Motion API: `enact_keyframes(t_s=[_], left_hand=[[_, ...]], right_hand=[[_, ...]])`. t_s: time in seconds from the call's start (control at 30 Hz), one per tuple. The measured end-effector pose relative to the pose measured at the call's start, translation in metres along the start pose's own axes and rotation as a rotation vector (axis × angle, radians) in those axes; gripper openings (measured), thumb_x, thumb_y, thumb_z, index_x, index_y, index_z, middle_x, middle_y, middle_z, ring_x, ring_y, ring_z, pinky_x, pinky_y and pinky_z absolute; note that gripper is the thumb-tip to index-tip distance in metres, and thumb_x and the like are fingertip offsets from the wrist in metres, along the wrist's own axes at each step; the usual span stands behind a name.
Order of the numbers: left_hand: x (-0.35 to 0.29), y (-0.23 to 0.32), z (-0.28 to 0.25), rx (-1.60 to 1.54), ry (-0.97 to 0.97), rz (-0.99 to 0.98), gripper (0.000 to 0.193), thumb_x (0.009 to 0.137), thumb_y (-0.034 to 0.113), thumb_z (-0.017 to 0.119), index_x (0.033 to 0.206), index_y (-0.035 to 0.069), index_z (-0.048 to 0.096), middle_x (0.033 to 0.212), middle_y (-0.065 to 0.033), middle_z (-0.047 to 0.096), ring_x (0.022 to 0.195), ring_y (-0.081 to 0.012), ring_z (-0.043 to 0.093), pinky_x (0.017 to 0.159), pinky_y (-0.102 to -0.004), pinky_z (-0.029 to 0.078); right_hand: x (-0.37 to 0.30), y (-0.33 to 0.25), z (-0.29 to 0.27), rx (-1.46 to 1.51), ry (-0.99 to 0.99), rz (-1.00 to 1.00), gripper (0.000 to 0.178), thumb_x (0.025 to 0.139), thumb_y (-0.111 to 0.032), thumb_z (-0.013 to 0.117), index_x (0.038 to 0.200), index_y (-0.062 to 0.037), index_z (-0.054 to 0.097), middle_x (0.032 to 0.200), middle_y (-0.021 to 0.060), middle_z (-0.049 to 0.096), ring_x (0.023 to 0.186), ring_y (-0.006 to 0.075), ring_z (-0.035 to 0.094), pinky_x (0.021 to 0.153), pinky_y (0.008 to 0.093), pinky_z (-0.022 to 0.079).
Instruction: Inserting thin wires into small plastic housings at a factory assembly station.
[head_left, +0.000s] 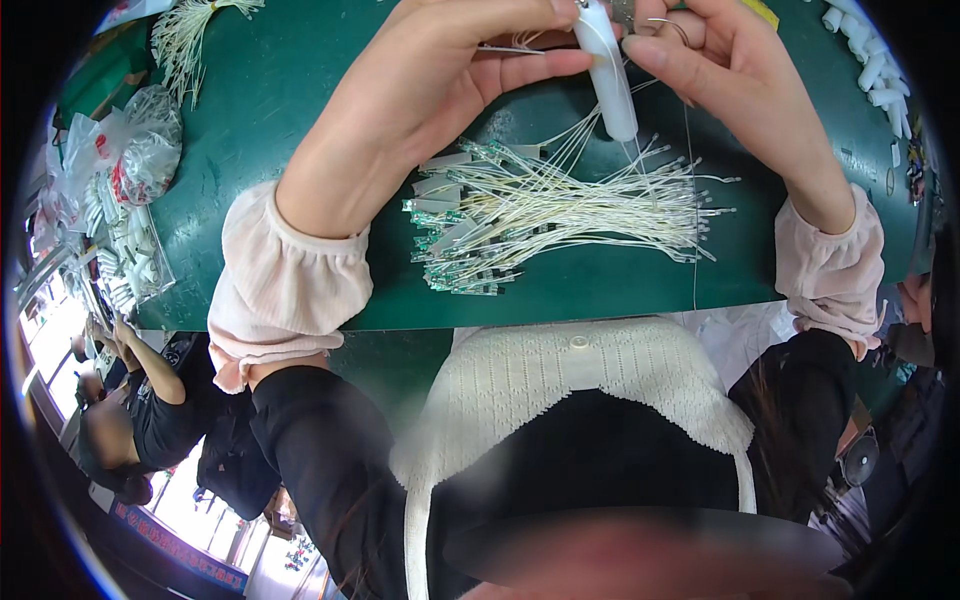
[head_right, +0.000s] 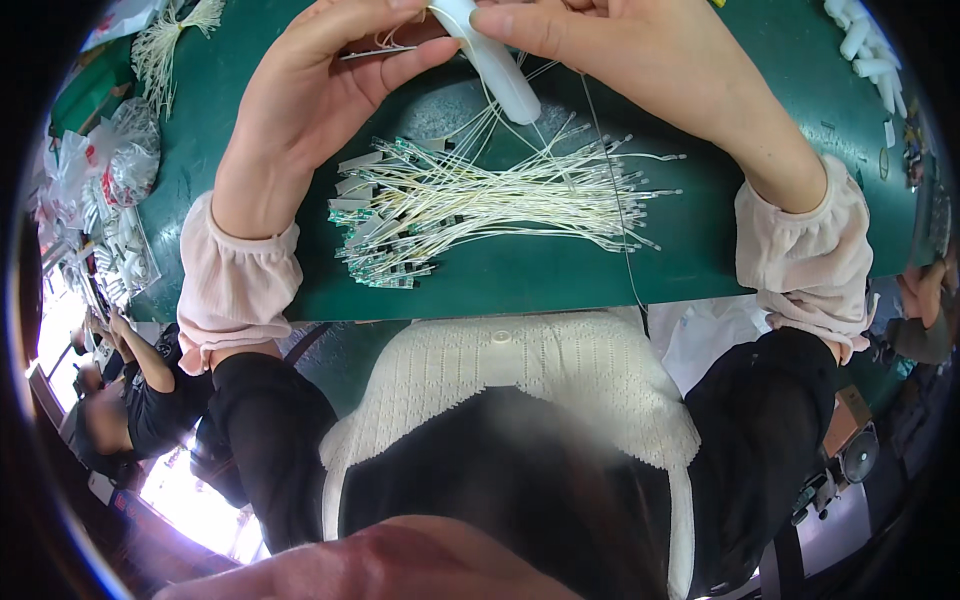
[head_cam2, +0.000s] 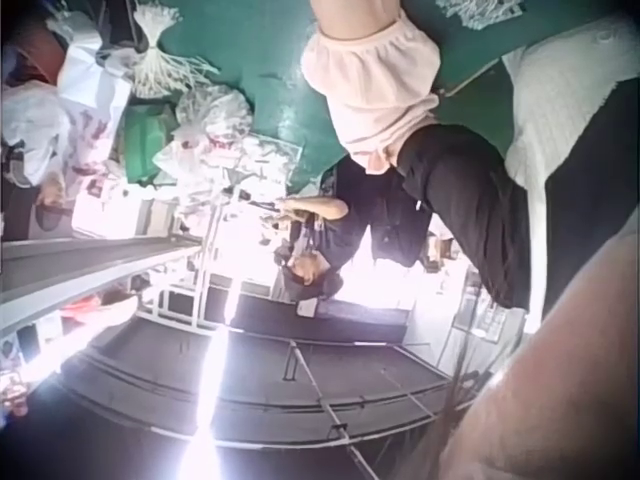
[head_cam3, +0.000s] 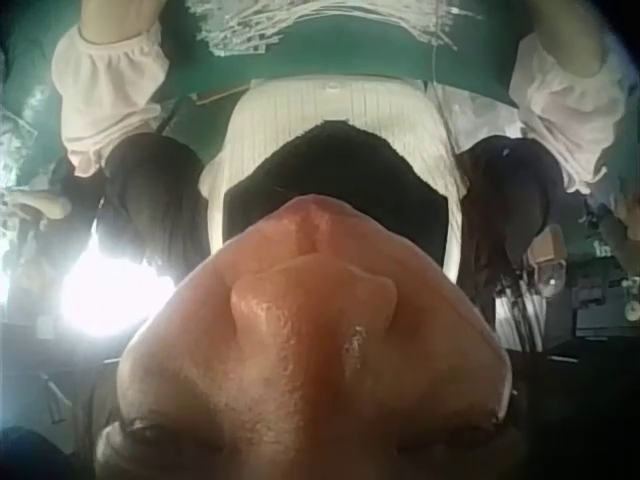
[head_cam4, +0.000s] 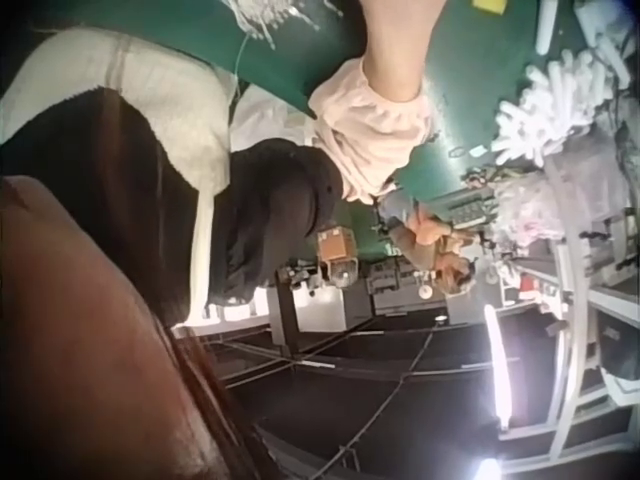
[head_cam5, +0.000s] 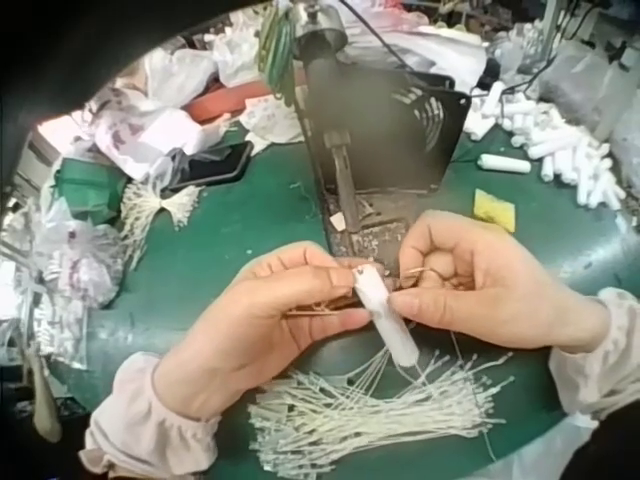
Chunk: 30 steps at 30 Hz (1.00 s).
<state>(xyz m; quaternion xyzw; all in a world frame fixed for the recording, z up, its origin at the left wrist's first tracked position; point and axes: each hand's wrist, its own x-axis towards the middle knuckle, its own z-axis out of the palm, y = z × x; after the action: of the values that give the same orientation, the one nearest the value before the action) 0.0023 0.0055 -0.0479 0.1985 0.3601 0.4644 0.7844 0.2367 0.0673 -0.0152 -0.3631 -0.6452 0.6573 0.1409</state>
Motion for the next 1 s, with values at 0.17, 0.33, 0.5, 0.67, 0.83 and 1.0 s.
enact_keyframes(t_s=[0.17,0.33,0.5,0.67,0.83,1.0], left_hand=[[0.012,0.000,0.008,-0.008,-0.071,0.015,0.006,0.101,0.007,0.062,0.099,0.002,0.066,0.114,-0.0125,0.072,0.101,-0.0194,0.070,0.094,-0.0327,0.058],[0.007,0.001,0.003,0.002,-0.018,0.022,0.006,0.101,0.006,0.062,0.099,0.002,0.066,0.114,-0.0126,0.072,0.101,-0.0191,0.070,0.094,-0.0323,0.058],[0.031,-0.005,-0.009,0.072,-0.618,0.412,0.006,0.101,0.006,0.061,0.101,0.002,0.065,0.114,-0.0121,0.071,0.100,-0.0185,0.070,0.093,-0.0314,0.059],[0.003,0.005,0.004,-0.007,-0.077,0.058,0.006,0.101,0.006,0.062,0.101,0.001,0.065,0.116,-0.0124,0.070,0.101,-0.0189,0.070,0.094,-0.0311,0.059],[0.009,-0.001,-0.001,0.053,0.028,-0.016,0.005,0.100,0.005,0.062,0.100,0.001,0.065,0.119,-0.0136,0.069,0.103,-0.0198,0.070,0.094,-0.0315,0.060],[-0.010,0.002,0.011,0.036,-0.076,-0.040,0.005,0.100,0.002,0.062,0.098,-0.001,0.064,0.127,-0.0186,0.065,0.109,-0.0229,0.069,0.095,-0.0307,0.060]], right_hand=[[0.054,0.069,-0.013,0.442,-0.461,-1.082,0.022,0.097,-0.002,0.071,0.100,-0.0066,0.050,0.078,-0.0067,0.056,0.064,-0.0030,0.046,0.054,0.0146,0.033],[-0.001,0.005,-0.003,0.050,0.032,0.001,0.021,0.097,-0.001,0.070,0.101,-0.0061,0.050,0.078,-0.0061,0.057,0.065,-0.0031,0.046,0.054,0.0145,0.033],[0.001,0.005,-0.002,0.055,0.016,-0.015,0.019,0.098,0.000,0.068,0.101,-0.0057,0.050,0.079,-0.0048,0.059,0.067,-0.0024,0.050,0.055,0.0141,0.035],[0.003,0.012,-0.002,0.093,0.032,-0.048,0.016,0.099,0.000,0.066,0.102,-0.0043,0.051,0.084,-0.0020,0.060,0.072,-0.0001,0.055,0.059,0.0155,0.040],[0.019,0.036,-0.005,0.305,-0.212,-0.573,0.012,0.101,-0.003,0.065,0.102,-0.0038,0.053,0.084,-0.0024,0.058,0.072,0.0007,0.054,0.060,0.0164,0.041],[-0.003,0.008,-0.011,0.031,0.054,-0.027,0.011,0.107,-0.013,0.059,0.101,-0.0033,0.057,0.080,-0.0050,0.055,0.071,0.0007,0.052,0.060,0.0173,0.041]])
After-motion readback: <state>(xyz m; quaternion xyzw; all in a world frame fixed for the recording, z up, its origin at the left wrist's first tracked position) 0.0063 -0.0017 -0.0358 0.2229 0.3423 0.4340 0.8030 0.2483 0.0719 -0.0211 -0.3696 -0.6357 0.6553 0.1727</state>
